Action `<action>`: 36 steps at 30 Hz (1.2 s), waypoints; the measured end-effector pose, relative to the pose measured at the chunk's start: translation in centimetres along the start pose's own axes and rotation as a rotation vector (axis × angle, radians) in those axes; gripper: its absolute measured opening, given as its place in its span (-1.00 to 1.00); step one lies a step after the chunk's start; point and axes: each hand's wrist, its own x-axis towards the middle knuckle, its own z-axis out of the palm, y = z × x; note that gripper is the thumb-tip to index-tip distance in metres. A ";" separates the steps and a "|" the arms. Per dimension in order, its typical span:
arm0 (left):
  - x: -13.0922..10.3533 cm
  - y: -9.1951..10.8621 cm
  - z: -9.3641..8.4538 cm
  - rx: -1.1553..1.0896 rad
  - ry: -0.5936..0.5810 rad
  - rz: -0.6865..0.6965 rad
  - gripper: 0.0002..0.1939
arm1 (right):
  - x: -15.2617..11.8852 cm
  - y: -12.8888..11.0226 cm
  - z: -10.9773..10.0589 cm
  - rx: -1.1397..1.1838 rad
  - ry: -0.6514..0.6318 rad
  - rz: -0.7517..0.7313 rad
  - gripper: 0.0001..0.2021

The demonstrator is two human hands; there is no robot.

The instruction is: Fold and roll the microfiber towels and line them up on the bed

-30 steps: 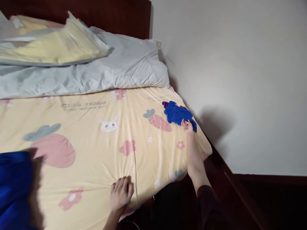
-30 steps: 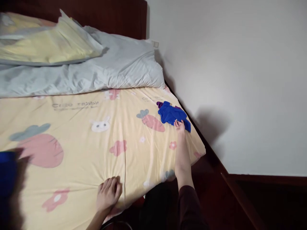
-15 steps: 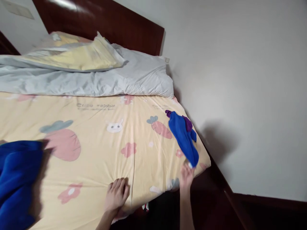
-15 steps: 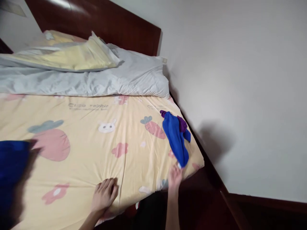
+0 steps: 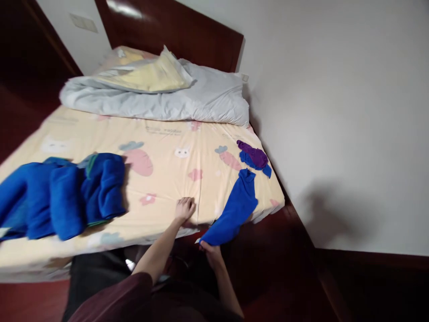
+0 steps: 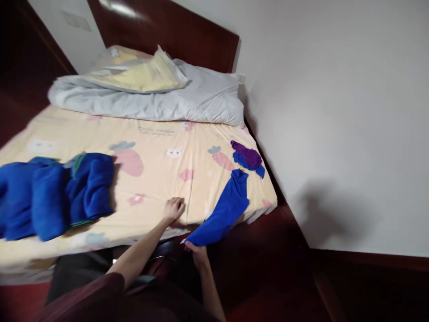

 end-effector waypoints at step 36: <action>-16.9 0.2 -11.4 -1.442 -0.188 -0.781 -0.38 | -6.6 -0.5 0.7 -0.117 0.311 0.275 -0.54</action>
